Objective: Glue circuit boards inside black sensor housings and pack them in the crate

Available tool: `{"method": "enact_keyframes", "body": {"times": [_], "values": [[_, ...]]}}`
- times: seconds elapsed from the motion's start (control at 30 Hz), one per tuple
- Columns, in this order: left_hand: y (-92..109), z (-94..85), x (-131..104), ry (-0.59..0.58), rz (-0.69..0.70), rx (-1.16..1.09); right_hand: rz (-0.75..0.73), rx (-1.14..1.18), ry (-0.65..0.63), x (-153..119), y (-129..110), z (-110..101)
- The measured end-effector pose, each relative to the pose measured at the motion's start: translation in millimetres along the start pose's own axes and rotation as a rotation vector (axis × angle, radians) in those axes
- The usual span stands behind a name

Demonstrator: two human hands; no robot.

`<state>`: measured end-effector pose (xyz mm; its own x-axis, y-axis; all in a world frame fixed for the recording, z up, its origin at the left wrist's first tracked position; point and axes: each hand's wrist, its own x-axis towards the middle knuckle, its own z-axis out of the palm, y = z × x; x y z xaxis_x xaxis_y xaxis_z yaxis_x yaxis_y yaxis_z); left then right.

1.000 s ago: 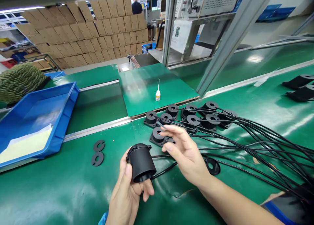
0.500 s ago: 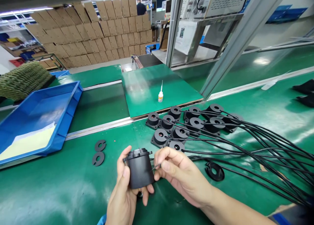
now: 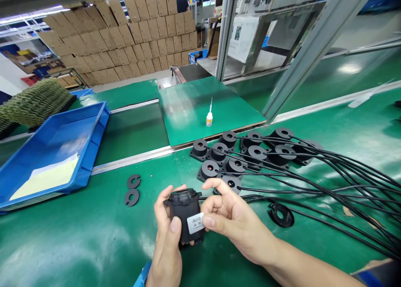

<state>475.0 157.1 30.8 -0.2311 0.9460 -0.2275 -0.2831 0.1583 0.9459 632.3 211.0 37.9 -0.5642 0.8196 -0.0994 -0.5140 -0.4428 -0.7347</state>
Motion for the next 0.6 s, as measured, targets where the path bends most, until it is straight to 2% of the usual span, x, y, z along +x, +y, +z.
{"method": "enact_keyframes", "body": {"times": [0.17,0.6], "values": [[-1.8,4.7,1.8,0.033,0.055,-0.035,-0.004,-0.027,-0.015,-0.9,0.6,-0.7],[-6.5,4.5,1.5,0.038,0.059,-0.035,0.005,-0.068,-0.015,-3.2,2.1,-0.5]]}}
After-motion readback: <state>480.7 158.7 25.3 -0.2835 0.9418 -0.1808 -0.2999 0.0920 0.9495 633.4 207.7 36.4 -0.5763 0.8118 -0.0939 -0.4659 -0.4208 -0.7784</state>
